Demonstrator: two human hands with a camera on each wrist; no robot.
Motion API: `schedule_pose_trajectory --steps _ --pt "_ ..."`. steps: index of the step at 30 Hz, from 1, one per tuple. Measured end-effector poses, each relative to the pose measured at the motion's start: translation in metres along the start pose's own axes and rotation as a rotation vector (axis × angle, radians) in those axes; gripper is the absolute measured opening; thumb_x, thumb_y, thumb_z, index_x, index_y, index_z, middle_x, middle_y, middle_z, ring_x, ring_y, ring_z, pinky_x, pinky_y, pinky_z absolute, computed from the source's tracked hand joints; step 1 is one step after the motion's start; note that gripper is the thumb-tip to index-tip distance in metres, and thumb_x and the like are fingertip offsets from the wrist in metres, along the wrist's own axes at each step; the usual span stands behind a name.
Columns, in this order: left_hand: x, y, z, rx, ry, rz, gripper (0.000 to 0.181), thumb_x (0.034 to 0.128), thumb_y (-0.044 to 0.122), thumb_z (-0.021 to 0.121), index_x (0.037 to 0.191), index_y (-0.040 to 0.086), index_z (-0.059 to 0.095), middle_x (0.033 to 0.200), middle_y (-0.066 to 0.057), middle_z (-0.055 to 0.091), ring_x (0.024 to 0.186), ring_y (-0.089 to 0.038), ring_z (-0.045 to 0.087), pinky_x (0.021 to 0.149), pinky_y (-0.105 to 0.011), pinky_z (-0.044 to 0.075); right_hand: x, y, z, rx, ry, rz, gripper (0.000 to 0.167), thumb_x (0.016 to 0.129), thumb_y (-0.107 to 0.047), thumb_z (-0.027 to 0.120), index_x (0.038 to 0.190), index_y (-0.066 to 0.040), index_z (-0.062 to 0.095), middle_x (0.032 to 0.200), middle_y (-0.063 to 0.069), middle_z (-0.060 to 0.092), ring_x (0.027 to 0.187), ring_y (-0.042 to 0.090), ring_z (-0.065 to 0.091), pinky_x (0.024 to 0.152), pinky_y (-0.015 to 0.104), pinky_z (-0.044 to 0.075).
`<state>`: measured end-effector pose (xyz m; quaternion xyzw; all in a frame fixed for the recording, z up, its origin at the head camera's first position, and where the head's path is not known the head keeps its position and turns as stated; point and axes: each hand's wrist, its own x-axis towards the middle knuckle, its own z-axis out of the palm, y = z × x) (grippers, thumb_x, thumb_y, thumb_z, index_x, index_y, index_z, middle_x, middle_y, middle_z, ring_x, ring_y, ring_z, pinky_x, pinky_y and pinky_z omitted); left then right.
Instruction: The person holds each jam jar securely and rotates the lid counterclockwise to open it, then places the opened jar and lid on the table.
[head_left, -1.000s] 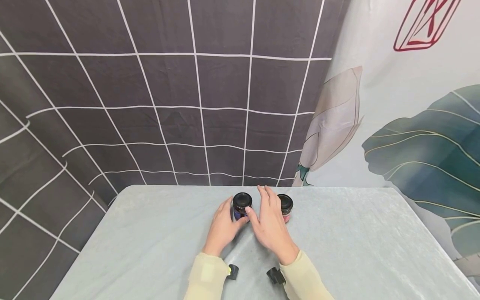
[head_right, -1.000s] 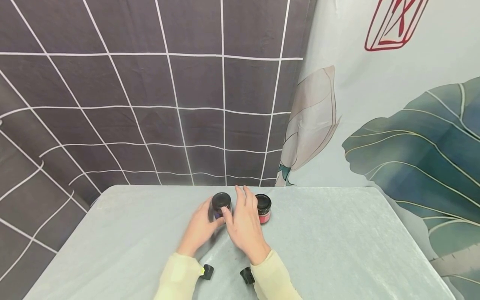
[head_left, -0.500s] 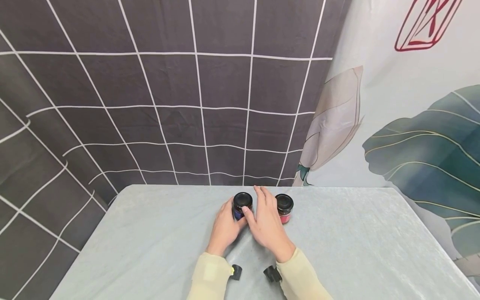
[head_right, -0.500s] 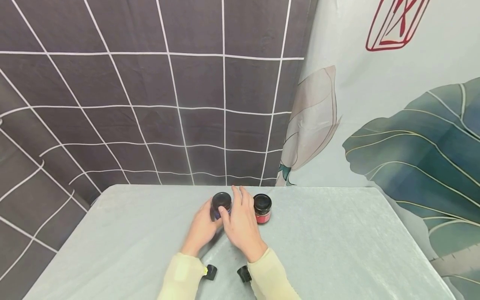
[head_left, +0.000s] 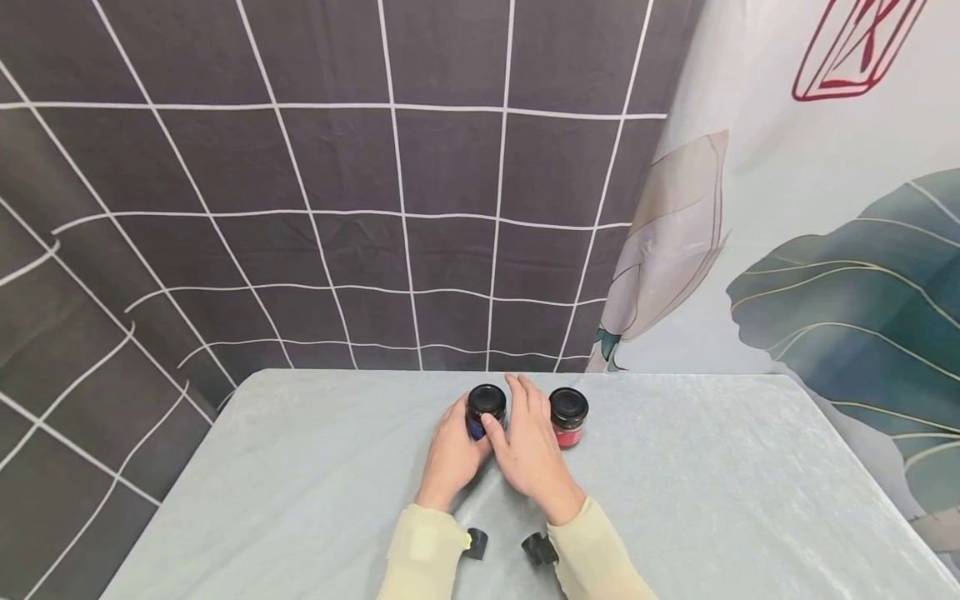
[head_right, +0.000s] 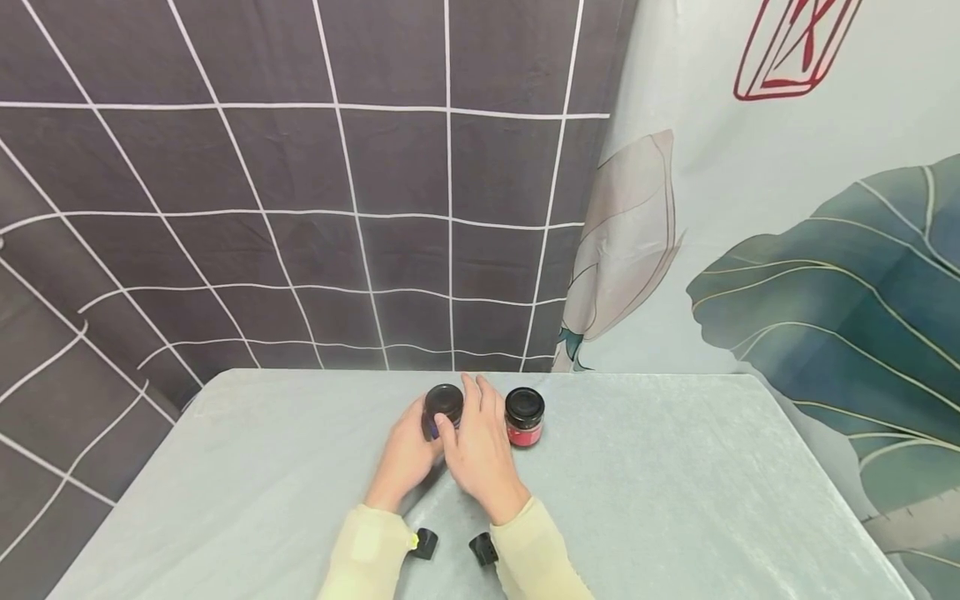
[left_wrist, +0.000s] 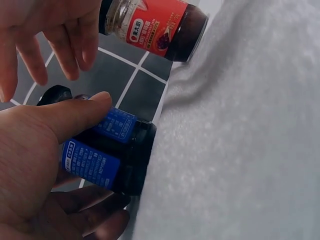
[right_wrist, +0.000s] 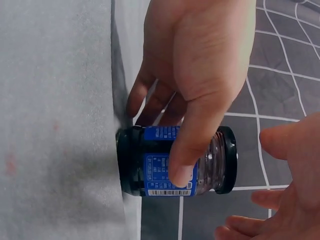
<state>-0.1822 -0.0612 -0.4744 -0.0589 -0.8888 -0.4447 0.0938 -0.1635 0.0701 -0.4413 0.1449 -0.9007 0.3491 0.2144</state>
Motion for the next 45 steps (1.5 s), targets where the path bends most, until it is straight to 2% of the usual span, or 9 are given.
schedule_pose_trajectory --steps 10,14,23,30,38,45 --pt "-0.002 0.0014 0.0016 -0.027 0.02 -0.028 0.066 0.0884 0.024 0.075 0.143 -0.002 0.048 0.139 -0.022 0.056 0.129 -0.038 0.054 0.107 -0.052 0.041 -0.0011 -0.0005 0.0014 0.011 0.014 0.023 0.062 0.096 -0.022 0.064 0.144 0.008 0.041 0.145 0.032 0.041 0.135 0.046 0.038 0.111 0.058 0.03" --pt "-0.0023 0.0018 0.0016 -0.031 0.031 -0.02 0.064 0.0899 0.024 0.074 0.143 -0.001 0.049 0.139 -0.021 0.057 0.128 -0.038 0.055 0.106 -0.052 0.042 -0.0009 -0.001 0.0004 0.019 0.016 0.021 0.061 0.097 -0.023 0.064 0.145 0.007 0.041 0.145 0.032 0.041 0.135 0.046 0.038 0.111 0.058 0.031" --pt "-0.0019 -0.0004 0.003 -0.016 0.021 -0.042 0.061 0.0867 0.019 0.077 0.138 -0.002 0.051 0.131 -0.023 0.062 0.122 -0.037 0.059 0.103 -0.052 0.045 -0.0001 0.0 0.0014 0.022 0.02 0.018 0.061 0.096 -0.022 0.064 0.144 0.007 0.041 0.145 0.032 0.041 0.135 0.046 0.038 0.11 0.058 0.032" --pt "-0.0013 -0.0008 0.0032 0.001 0.035 -0.002 0.057 0.0851 0.015 0.077 0.134 -0.001 0.053 0.125 -0.022 0.065 0.118 -0.038 0.062 0.1 -0.052 0.047 0.0006 0.0002 0.0024 0.022 0.022 0.007 0.061 0.097 -0.024 0.063 0.144 0.008 0.041 0.144 0.032 0.042 0.135 0.046 0.039 0.11 0.058 0.032" --pt "-0.0013 -0.0004 0.0008 -0.012 0.044 -0.042 0.06 0.0821 0.022 0.081 0.133 0.003 0.056 0.124 -0.02 0.067 0.114 -0.036 0.064 0.096 -0.051 0.048 0.0022 0.002 -0.0005 0.013 0.012 0.031 0.063 0.098 -0.025 0.062 0.146 0.007 0.039 0.146 0.032 0.041 0.135 0.046 0.037 0.108 0.056 0.036" --pt "-0.0025 0.0004 -0.0009 -0.021 0.049 -0.037 0.061 0.081 0.026 0.082 0.132 0.004 0.057 0.122 -0.017 0.068 0.112 -0.034 0.065 0.094 -0.05 0.049 0.0028 0.0033 -0.0015 0.026 0.005 0.051 0.063 0.098 -0.025 0.062 0.147 0.006 0.039 0.144 0.03 0.043 0.135 0.045 0.037 0.108 0.056 0.036"
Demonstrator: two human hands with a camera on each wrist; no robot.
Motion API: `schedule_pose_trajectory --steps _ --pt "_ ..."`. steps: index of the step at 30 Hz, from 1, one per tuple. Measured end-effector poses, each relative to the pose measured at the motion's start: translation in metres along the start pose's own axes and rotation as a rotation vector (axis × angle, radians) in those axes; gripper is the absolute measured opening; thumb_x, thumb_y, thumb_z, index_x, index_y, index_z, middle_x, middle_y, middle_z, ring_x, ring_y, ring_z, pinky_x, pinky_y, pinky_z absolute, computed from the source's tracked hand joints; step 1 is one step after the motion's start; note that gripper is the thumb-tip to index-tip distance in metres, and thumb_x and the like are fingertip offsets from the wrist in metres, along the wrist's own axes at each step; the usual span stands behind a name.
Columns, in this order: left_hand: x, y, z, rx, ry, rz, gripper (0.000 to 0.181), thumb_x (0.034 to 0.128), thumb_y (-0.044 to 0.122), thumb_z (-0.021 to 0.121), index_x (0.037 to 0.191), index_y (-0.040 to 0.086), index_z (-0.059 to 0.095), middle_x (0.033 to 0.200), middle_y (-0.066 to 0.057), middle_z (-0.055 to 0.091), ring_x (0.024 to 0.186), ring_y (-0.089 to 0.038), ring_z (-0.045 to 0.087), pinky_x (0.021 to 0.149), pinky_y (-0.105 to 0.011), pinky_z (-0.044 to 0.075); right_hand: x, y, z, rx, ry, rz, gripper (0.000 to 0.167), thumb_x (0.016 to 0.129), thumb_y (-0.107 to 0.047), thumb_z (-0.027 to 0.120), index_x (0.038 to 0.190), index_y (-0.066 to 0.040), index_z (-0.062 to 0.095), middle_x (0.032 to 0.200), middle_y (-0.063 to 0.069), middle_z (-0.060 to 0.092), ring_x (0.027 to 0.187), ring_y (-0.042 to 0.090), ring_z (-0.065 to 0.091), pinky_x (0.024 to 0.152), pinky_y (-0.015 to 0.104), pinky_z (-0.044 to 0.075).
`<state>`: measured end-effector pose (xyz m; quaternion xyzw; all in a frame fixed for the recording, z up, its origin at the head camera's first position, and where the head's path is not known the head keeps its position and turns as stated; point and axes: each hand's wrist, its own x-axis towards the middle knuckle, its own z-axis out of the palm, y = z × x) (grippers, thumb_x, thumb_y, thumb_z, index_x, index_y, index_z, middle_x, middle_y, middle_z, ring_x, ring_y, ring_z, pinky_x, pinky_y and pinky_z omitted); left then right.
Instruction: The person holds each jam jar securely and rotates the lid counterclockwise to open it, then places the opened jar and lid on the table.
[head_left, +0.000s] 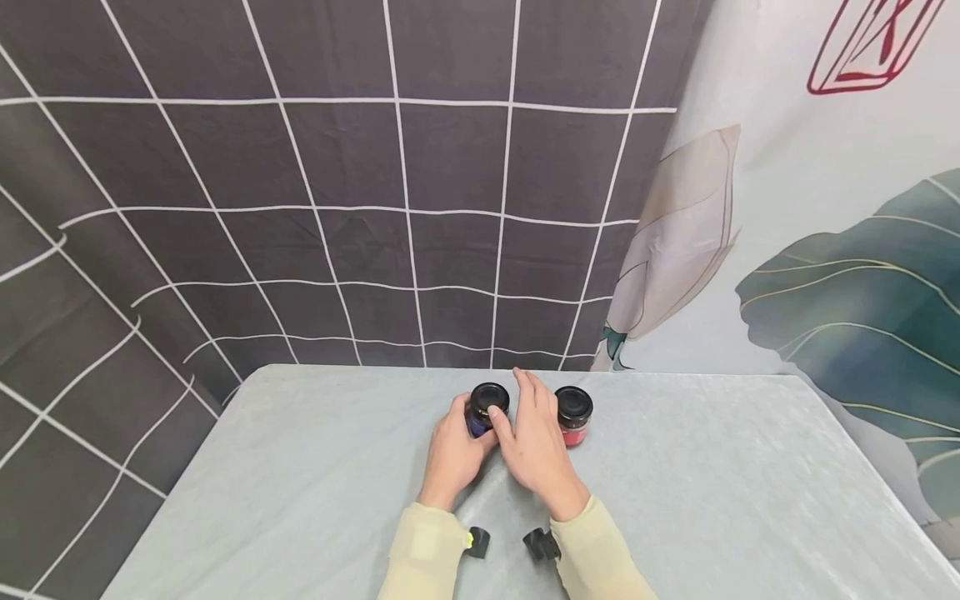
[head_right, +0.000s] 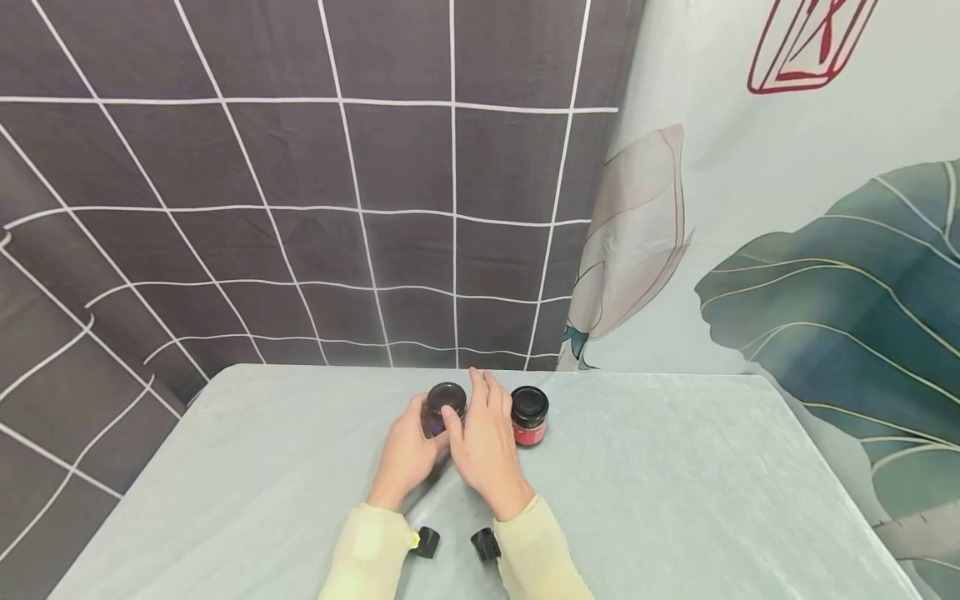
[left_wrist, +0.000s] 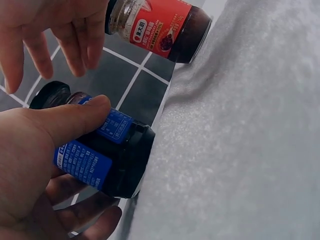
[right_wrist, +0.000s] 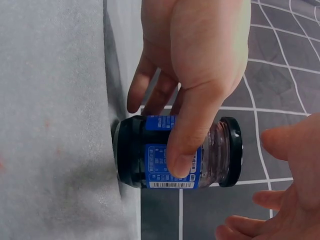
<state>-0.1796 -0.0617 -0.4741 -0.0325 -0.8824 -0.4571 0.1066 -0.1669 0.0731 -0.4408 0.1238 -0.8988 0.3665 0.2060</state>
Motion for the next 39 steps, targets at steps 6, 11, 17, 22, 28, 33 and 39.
schedule_pose_trajectory --steps 6,11,17,22,28,33,39 --pt "0.0003 0.0003 -0.0005 -0.014 -0.006 -0.015 0.063 0.0812 0.03 0.083 0.134 0.007 0.058 0.122 -0.014 0.069 0.113 -0.031 0.065 0.096 -0.049 0.049 0.0013 0.0017 -0.0003 0.0 0.014 0.013 0.063 0.098 -0.027 0.061 0.147 0.005 0.039 0.139 0.028 0.047 0.13 0.045 0.04 0.106 0.055 0.037" --pt "0.001 0.0005 -0.0011 -0.028 0.012 -0.012 0.061 0.0802 0.03 0.084 0.132 0.009 0.059 0.12 -0.011 0.07 0.112 -0.028 0.065 0.097 -0.047 0.05 0.0021 0.0022 -0.0003 0.004 0.01 0.017 0.062 0.099 -0.027 0.061 0.148 0.004 0.039 0.138 0.029 0.047 0.128 0.045 0.041 0.105 0.056 0.038" --pt "0.0013 0.0006 -0.0029 -0.037 0.032 0.006 0.06 0.0796 0.029 0.084 0.131 0.009 0.06 0.117 -0.009 0.071 0.112 -0.026 0.066 0.096 -0.045 0.05 0.0029 0.0018 -0.0007 0.009 0.006 0.015 0.062 0.099 -0.028 0.06 0.148 0.003 0.038 0.136 0.028 0.048 0.127 0.044 0.042 0.104 0.055 0.039" --pt "0.0014 0.001 -0.0045 -0.036 0.039 0.021 0.059 0.0783 0.029 0.085 0.128 0.01 0.06 0.115 -0.007 0.071 0.111 -0.025 0.066 0.096 -0.044 0.05 0.0029 0.0005 -0.0018 0.011 -0.005 0.021 0.062 0.1 -0.029 0.059 0.149 0.003 0.037 0.137 0.028 0.048 0.128 0.043 0.041 0.104 0.055 0.039" --pt "0.0021 0.0041 -0.0053 -0.044 0.045 0.023 0.058 0.077 0.03 0.085 0.126 0.011 0.061 0.113 -0.005 0.071 0.11 -0.023 0.066 0.097 -0.044 0.05 0.0034 0.0 -0.0027 0.011 -0.008 0.018 0.063 0.101 -0.031 0.058 0.15 0.003 0.036 0.138 0.028 0.047 0.126 0.043 0.042 0.101 0.055 0.041" --pt "0.002 0.0061 -0.007 -0.058 0.051 0.008 0.059 0.0746 0.029 0.087 0.125 0.011 0.062 0.114 -0.005 0.071 0.111 -0.023 0.066 0.096 -0.044 0.05 0.0036 -0.0005 -0.0028 0.013 -0.004 0.006 0.063 0.101 -0.033 0.058 0.149 0.003 0.037 0.138 0.028 0.047 0.126 0.043 0.042 0.102 0.056 0.041" --pt "0.0021 0.0057 -0.0084 -0.035 0.066 0.04 0.058 0.0734 0.031 0.087 0.123 0.012 0.062 0.113 -0.004 0.07 0.106 -0.022 0.066 0.093 -0.042 0.051 0.0045 -0.0017 -0.004 0.019 -0.015 0.005 0.065 0.1 -0.036 0.059 0.149 0.002 0.039 0.137 0.027 0.048 0.126 0.043 0.043 0.103 0.055 0.039"
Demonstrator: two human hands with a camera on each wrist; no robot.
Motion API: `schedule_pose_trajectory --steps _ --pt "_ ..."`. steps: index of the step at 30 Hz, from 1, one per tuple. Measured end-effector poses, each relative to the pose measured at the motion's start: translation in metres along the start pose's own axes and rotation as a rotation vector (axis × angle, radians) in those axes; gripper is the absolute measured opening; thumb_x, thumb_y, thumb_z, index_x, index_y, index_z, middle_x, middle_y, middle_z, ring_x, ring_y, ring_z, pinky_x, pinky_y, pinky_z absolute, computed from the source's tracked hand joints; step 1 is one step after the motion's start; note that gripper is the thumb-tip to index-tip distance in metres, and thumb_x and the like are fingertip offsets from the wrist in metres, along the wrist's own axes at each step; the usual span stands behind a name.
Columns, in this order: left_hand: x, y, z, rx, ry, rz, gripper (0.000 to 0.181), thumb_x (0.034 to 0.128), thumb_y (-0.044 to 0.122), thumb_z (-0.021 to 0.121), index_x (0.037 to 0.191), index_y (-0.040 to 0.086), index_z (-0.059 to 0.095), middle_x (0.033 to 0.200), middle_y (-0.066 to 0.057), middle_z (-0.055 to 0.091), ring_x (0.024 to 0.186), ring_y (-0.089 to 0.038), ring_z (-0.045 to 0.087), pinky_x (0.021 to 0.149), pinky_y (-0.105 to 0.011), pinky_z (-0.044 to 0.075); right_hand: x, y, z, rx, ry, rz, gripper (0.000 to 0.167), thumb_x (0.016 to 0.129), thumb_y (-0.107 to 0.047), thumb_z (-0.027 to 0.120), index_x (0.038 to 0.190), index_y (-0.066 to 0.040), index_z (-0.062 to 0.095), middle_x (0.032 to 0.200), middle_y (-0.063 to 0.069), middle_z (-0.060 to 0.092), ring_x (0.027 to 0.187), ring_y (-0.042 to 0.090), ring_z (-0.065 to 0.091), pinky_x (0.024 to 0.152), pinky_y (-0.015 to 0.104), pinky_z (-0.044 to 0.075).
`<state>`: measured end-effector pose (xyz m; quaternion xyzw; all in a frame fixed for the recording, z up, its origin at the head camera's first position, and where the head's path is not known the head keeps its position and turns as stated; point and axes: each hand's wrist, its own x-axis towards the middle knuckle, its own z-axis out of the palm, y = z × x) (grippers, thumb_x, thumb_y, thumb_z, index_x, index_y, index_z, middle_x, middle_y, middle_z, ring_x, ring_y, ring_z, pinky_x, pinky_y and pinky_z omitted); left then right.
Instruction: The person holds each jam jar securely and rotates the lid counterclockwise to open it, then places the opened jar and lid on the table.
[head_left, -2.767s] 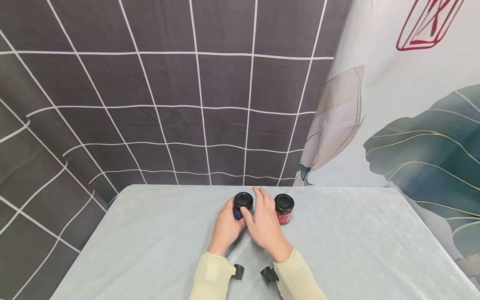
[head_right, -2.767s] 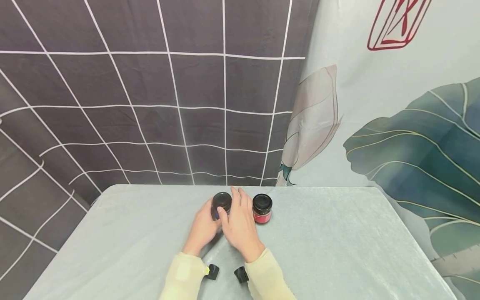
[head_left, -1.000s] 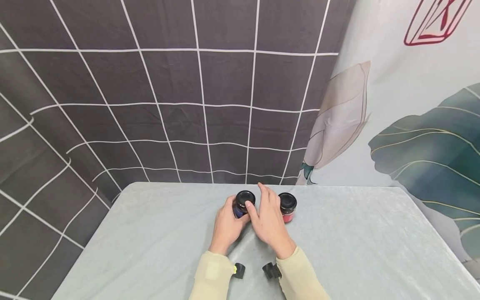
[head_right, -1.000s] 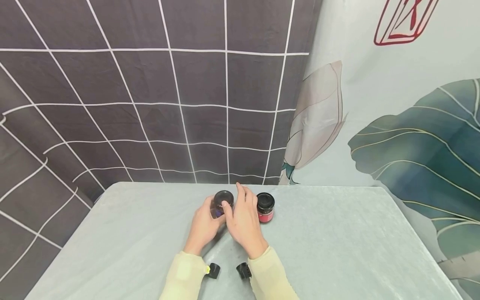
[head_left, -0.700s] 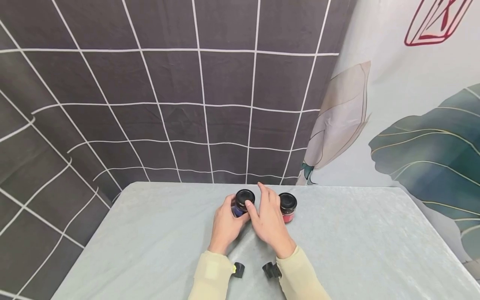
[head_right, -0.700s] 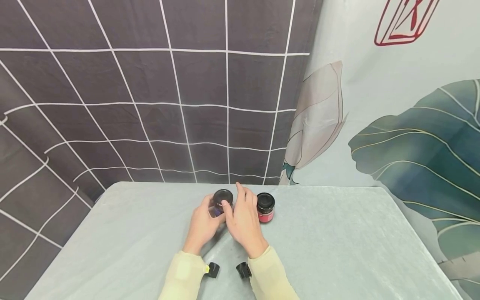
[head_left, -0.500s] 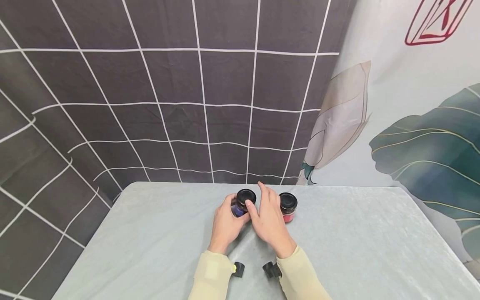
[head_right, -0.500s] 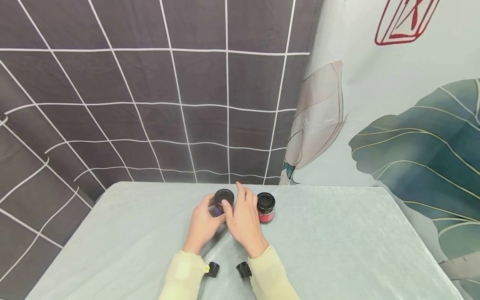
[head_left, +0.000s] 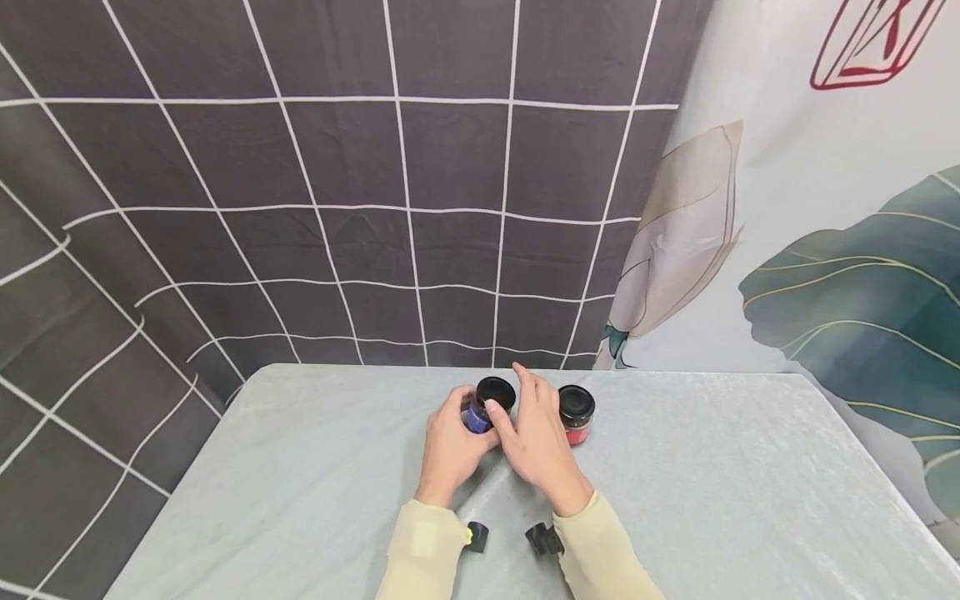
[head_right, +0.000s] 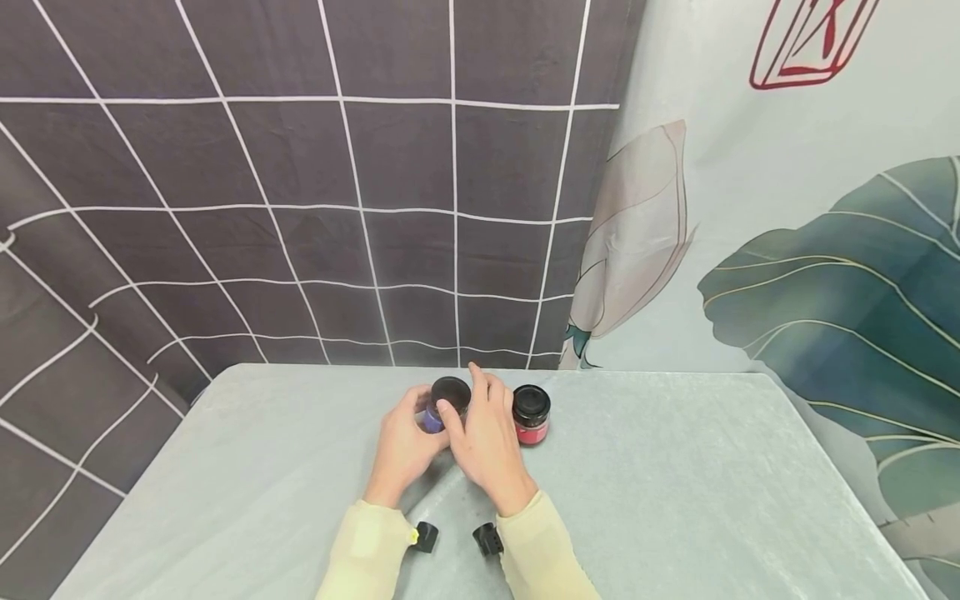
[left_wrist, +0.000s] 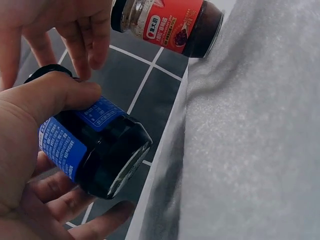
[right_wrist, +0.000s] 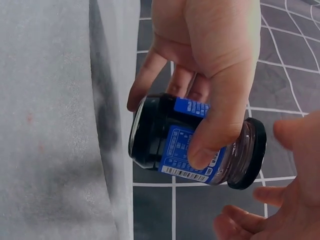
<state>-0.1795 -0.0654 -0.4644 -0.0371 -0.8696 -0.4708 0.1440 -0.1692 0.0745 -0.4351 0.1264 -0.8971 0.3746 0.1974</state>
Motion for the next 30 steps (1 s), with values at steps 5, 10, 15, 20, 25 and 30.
schedule_pose_trajectory --steps 5,10,15,20,25,30 --pt "-0.0004 0.0006 -0.0005 0.017 0.002 0.039 0.06 0.0721 0.028 0.088 0.122 0.011 0.06 0.112 -0.004 0.068 0.103 -0.022 0.065 0.092 -0.041 0.051 0.0006 -0.0002 -0.0016 0.011 -0.02 0.004 0.066 0.1 -0.04 0.058 0.149 0.0 0.039 0.138 0.025 0.049 0.127 0.042 0.043 0.105 0.054 0.038" --pt "-0.0005 0.0024 -0.0007 0.023 -0.001 0.077 0.06 0.0712 0.027 0.088 0.121 0.01 0.058 0.112 -0.005 0.065 0.101 -0.023 0.063 0.091 -0.042 0.05 0.0012 0.0006 -0.0017 0.009 -0.023 -0.004 0.063 0.1 -0.039 0.059 0.147 -0.002 0.043 0.134 0.025 0.05 0.124 0.041 0.045 0.102 0.054 0.039" --pt "-0.0001 0.004 -0.0005 0.014 -0.017 0.072 0.06 0.0716 0.028 0.087 0.12 0.012 0.056 0.112 -0.005 0.061 0.102 -0.024 0.061 0.091 -0.043 0.05 0.0014 0.0015 -0.0017 0.007 -0.026 -0.018 0.057 0.099 -0.038 0.059 0.144 -0.003 0.049 0.129 0.024 0.053 0.12 0.04 0.048 0.099 0.054 0.042" --pt "-0.0001 0.0045 0.0009 0.016 -0.016 0.065 0.061 0.0704 0.028 0.087 0.119 0.013 0.054 0.112 -0.006 0.059 0.101 -0.025 0.06 0.09 -0.043 0.049 0.0018 0.0015 -0.003 0.009 -0.035 -0.004 0.058 0.099 -0.039 0.06 0.143 -0.003 0.049 0.129 0.023 0.054 0.121 0.039 0.048 0.099 0.053 0.043" --pt "-0.0006 0.0048 0.0016 0.017 -0.007 0.08 0.062 0.0684 0.027 0.088 0.118 0.014 0.053 0.112 -0.006 0.057 0.1 -0.024 0.059 0.09 -0.043 0.049 0.0024 0.0005 -0.0041 0.011 -0.046 0.003 0.06 0.098 -0.041 0.06 0.143 -0.003 0.051 0.125 0.022 0.055 0.119 0.037 0.049 0.099 0.051 0.043" --pt "-0.0007 0.0045 0.0025 0.009 -0.011 0.103 0.063 0.0674 0.025 0.089 0.117 0.016 0.052 0.111 -0.005 0.055 0.098 -0.022 0.057 0.088 -0.041 0.05 0.003 -0.0005 -0.0037 0.008 -0.052 0.006 0.06 0.098 -0.043 0.06 0.141 -0.002 0.052 0.121 0.02 0.056 0.115 0.035 0.051 0.097 0.05 0.045"
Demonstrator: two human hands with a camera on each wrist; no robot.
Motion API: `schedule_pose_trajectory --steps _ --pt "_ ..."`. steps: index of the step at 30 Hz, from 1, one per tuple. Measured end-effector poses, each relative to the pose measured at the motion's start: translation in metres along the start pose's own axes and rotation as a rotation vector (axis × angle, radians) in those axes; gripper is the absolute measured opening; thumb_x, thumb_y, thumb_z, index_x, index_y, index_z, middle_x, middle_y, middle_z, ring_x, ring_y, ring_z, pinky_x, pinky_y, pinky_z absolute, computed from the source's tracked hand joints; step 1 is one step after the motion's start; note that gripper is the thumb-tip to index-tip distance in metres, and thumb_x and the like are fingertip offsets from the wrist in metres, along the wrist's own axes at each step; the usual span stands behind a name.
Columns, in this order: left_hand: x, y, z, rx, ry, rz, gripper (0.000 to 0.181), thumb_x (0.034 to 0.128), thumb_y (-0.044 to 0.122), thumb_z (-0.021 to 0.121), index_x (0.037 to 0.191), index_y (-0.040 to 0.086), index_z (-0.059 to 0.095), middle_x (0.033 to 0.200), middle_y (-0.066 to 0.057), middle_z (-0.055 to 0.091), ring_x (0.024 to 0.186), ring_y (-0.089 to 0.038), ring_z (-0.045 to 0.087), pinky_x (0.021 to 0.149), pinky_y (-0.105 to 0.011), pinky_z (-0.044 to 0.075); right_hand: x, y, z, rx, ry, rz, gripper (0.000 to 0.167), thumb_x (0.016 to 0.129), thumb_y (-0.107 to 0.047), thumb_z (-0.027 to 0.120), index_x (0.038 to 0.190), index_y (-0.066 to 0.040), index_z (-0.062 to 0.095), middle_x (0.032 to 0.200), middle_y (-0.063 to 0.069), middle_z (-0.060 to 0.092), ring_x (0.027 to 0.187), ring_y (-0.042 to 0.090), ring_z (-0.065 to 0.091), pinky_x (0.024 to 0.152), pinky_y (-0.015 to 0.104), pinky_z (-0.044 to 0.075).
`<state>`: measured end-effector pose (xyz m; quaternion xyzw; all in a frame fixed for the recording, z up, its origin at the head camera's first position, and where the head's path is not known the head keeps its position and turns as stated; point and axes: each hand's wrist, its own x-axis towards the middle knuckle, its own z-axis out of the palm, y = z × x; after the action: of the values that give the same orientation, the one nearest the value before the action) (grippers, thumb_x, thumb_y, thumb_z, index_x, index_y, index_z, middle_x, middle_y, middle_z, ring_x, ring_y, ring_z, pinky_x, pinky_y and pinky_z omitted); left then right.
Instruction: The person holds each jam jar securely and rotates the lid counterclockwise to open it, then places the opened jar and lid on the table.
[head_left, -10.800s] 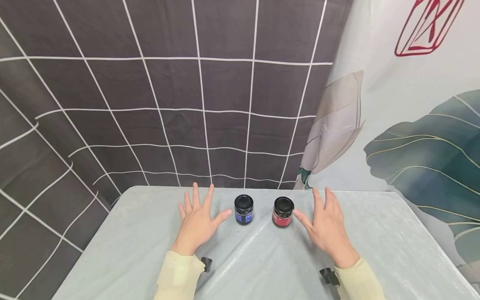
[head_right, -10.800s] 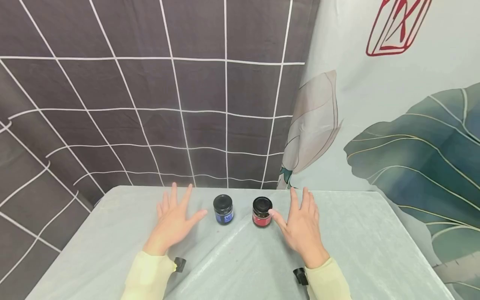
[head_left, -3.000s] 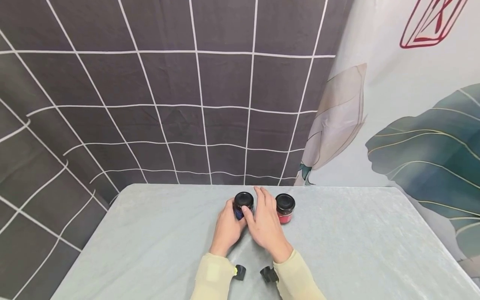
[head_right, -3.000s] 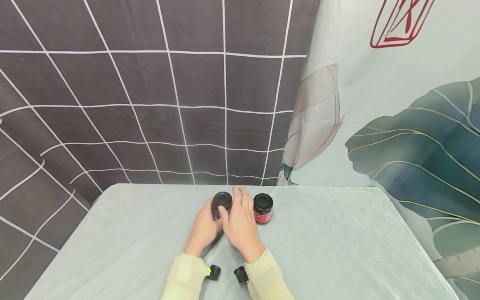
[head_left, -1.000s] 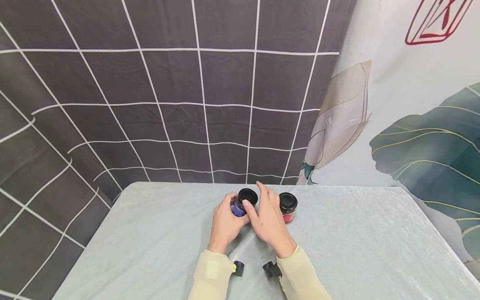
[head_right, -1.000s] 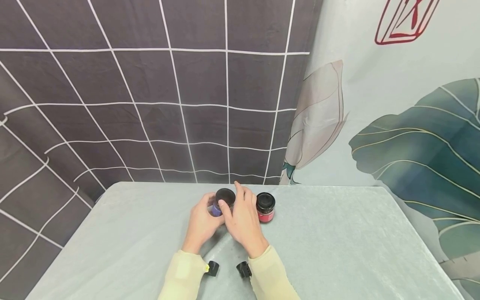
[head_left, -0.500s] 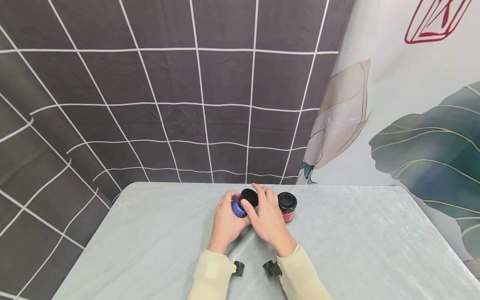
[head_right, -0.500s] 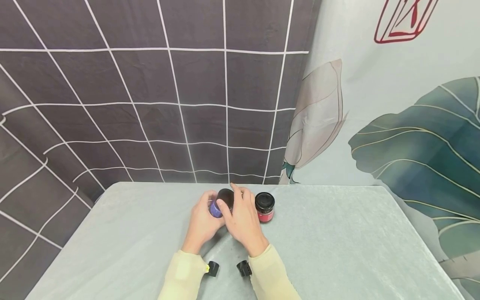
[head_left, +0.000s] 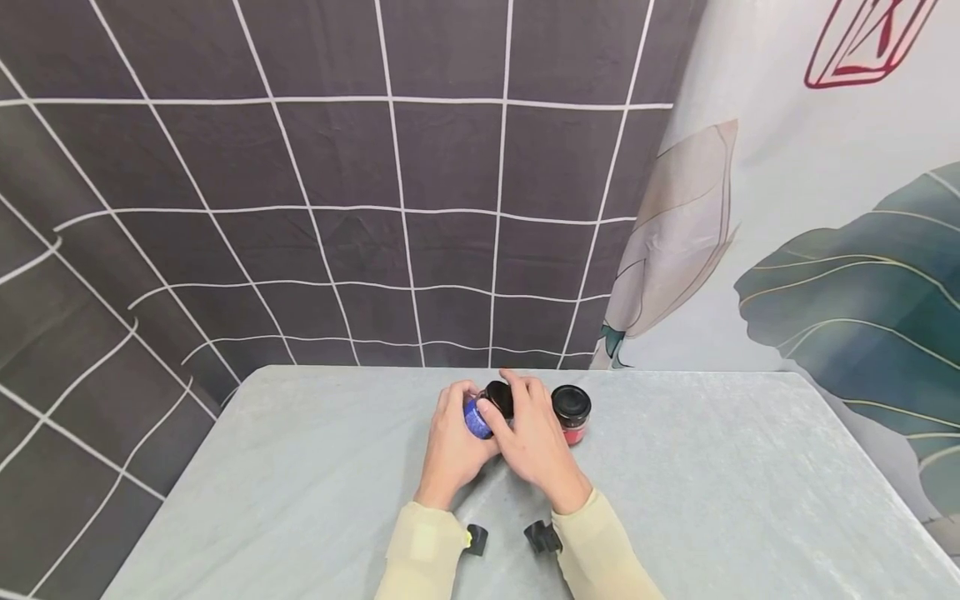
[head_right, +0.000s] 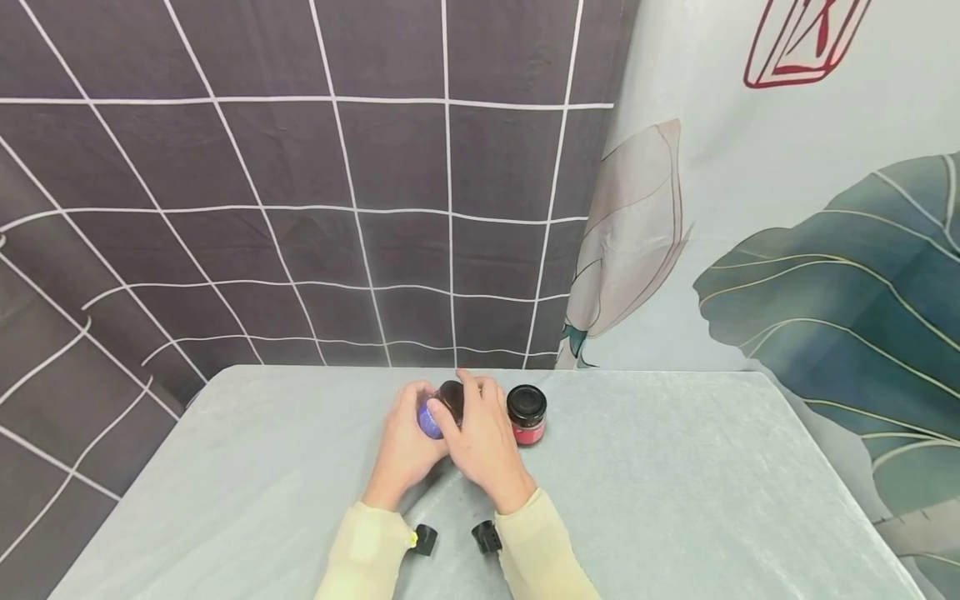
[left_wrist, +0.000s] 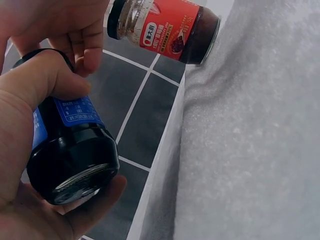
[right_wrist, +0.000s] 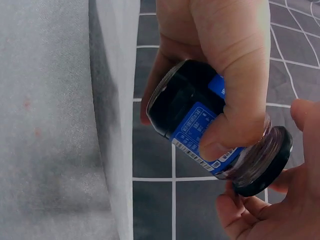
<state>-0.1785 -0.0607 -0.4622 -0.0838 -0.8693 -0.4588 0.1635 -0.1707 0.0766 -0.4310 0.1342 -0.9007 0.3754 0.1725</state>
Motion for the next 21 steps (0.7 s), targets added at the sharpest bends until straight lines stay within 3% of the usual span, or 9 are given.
schedule_pose_trajectory --steps 9,21 --pt "-0.0001 0.0008 0.0017 0.004 0.004 0.02 0.062 0.0674 0.024 0.089 0.117 0.016 0.052 0.113 -0.006 0.054 0.098 -0.022 0.055 0.087 -0.041 0.049 0.001 -0.0021 -0.0016 -0.012 -0.005 0.012 0.057 0.098 -0.042 0.06 0.137 0.0 0.056 0.118 0.018 0.057 0.108 0.032 0.053 0.092 0.048 0.046" --pt "-0.001 -0.001 0.0037 0.007 0.007 0.061 0.064 0.0681 0.02 0.088 0.119 0.016 0.049 0.105 -0.006 0.069 0.089 -0.021 0.066 0.08 -0.039 0.054 0.0009 -0.0056 -0.0011 -0.026 -0.013 0.033 0.056 0.098 -0.043 0.059 0.131 0.003 0.059 0.117 0.019 0.057 0.108 0.031 0.053 0.091 0.047 0.047"
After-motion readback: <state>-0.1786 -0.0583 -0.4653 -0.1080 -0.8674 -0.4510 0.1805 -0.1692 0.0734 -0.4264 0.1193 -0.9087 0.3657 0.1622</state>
